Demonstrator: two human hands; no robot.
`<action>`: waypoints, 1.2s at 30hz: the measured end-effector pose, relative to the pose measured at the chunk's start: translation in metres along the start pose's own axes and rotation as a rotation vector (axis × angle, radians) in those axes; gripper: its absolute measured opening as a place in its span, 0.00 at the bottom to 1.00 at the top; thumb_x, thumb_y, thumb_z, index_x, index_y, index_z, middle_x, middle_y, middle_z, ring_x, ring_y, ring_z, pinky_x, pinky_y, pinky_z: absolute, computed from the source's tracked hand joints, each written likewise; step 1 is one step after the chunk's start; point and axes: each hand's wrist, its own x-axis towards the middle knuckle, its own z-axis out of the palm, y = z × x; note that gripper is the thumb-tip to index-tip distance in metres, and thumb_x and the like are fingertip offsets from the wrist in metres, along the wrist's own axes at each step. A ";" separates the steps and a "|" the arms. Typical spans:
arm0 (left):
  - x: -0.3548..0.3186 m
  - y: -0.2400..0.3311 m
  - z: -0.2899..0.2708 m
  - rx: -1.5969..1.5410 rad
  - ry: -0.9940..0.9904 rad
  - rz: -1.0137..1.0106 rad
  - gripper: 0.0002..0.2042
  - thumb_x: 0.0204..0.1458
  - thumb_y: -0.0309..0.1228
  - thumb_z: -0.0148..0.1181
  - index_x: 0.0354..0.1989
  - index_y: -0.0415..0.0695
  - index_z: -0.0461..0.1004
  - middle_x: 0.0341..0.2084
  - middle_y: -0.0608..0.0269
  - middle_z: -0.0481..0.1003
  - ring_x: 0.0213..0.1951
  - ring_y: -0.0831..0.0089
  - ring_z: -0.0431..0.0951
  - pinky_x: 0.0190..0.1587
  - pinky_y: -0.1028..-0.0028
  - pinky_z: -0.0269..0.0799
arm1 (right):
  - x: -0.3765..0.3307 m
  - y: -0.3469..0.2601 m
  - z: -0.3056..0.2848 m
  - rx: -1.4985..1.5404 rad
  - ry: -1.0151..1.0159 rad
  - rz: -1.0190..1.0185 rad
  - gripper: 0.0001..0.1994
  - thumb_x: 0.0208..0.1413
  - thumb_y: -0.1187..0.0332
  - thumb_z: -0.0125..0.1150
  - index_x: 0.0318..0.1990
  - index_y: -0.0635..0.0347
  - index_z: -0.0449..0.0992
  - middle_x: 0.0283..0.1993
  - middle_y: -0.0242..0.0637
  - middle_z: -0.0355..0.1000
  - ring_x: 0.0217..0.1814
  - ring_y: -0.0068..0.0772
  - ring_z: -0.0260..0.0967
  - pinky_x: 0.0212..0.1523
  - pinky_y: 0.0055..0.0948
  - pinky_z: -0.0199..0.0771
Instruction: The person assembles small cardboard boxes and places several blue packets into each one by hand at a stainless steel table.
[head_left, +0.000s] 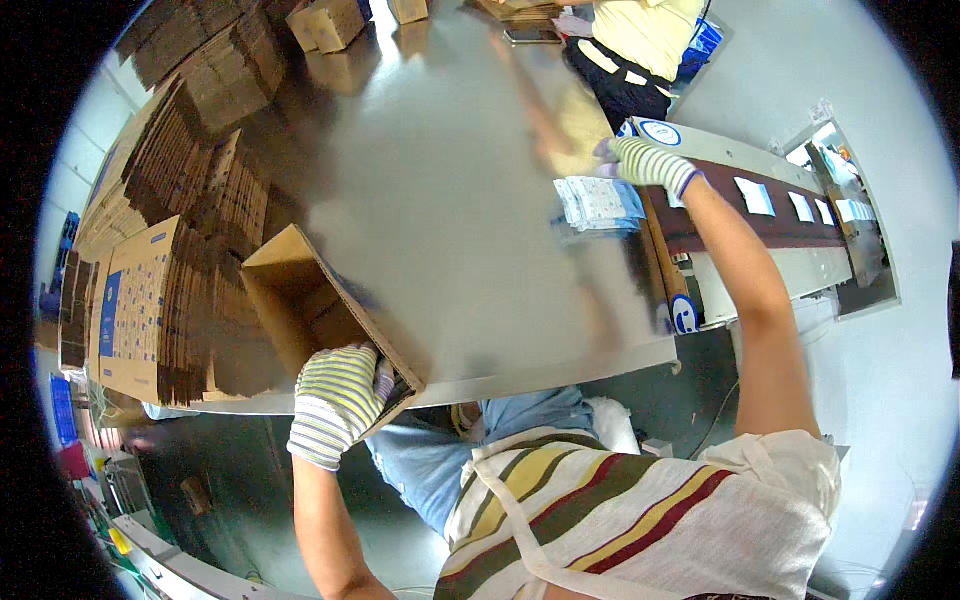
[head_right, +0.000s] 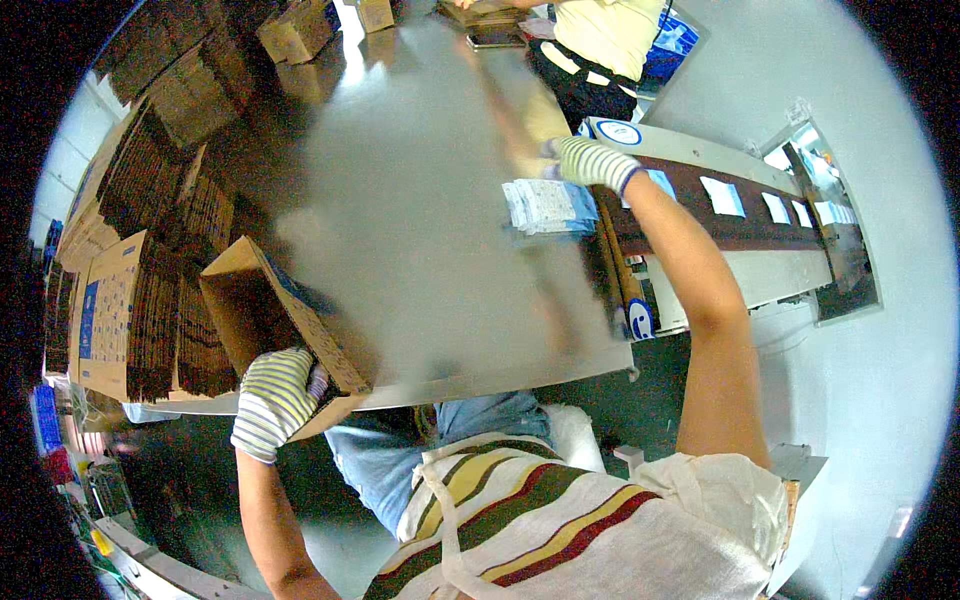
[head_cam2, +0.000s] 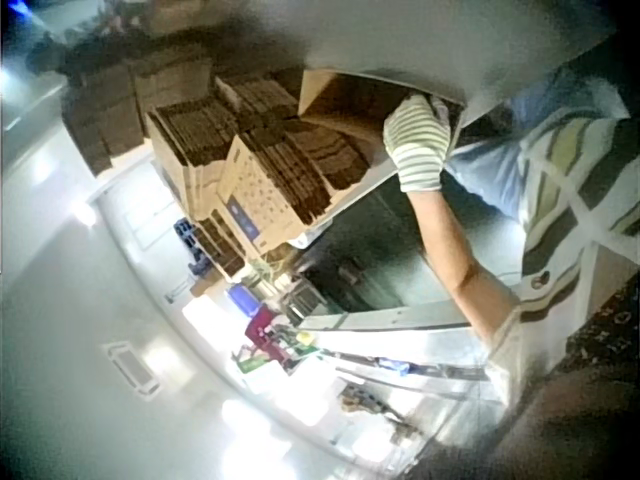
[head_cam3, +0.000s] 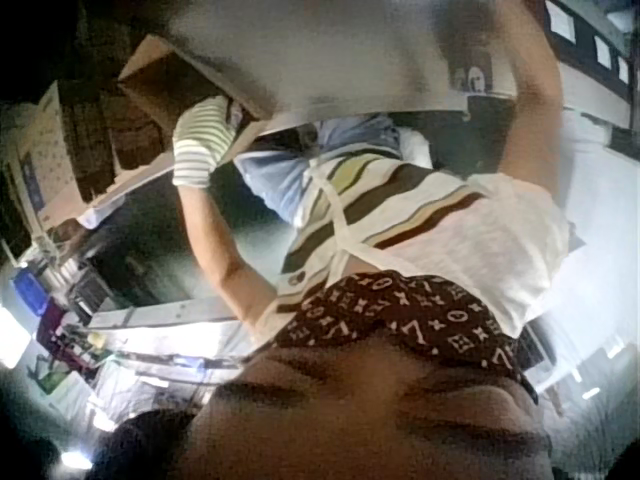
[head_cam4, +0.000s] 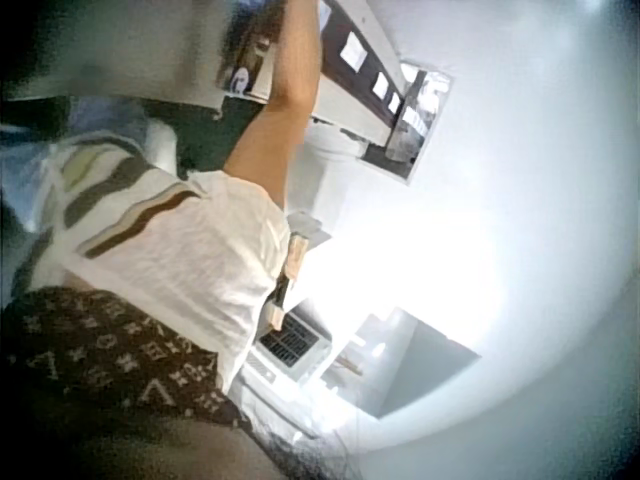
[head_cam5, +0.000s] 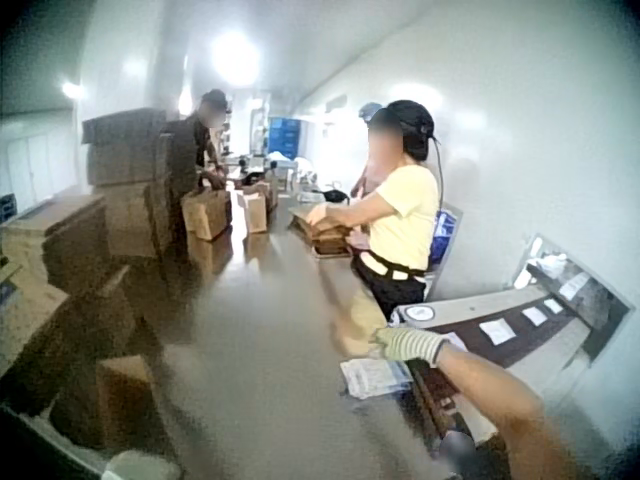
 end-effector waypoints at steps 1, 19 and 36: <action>-0.014 -0.002 -0.005 0.004 -0.006 -0.050 0.13 0.50 0.39 0.53 0.28 0.40 0.73 0.24 0.48 0.74 0.31 0.51 0.74 0.36 0.57 0.69 | 0.019 -0.021 -0.012 -0.063 -0.129 0.001 0.20 0.50 0.63 0.60 0.49 0.63 0.72 0.44 0.48 0.74 0.51 0.47 0.70 0.53 0.37 0.67; -0.017 -0.011 0.000 -0.081 0.071 -0.040 0.14 0.46 0.40 0.56 0.29 0.40 0.76 0.25 0.50 0.75 0.32 0.52 0.75 0.37 0.58 0.70 | -0.005 -0.045 0.056 -0.123 -0.495 -0.040 0.27 0.42 0.50 0.66 0.42 0.65 0.74 0.35 0.48 0.73 0.39 0.49 0.71 0.46 0.42 0.70; -0.011 -0.015 0.023 -0.042 0.193 0.037 0.14 0.49 0.40 0.52 0.35 0.44 0.76 0.29 0.49 0.75 0.35 0.52 0.75 0.42 0.59 0.70 | -0.007 -0.373 -0.011 1.576 0.158 -0.716 0.28 0.45 0.66 0.65 0.56 0.60 0.67 0.55 0.39 0.68 0.59 0.35 0.63 0.62 0.35 0.59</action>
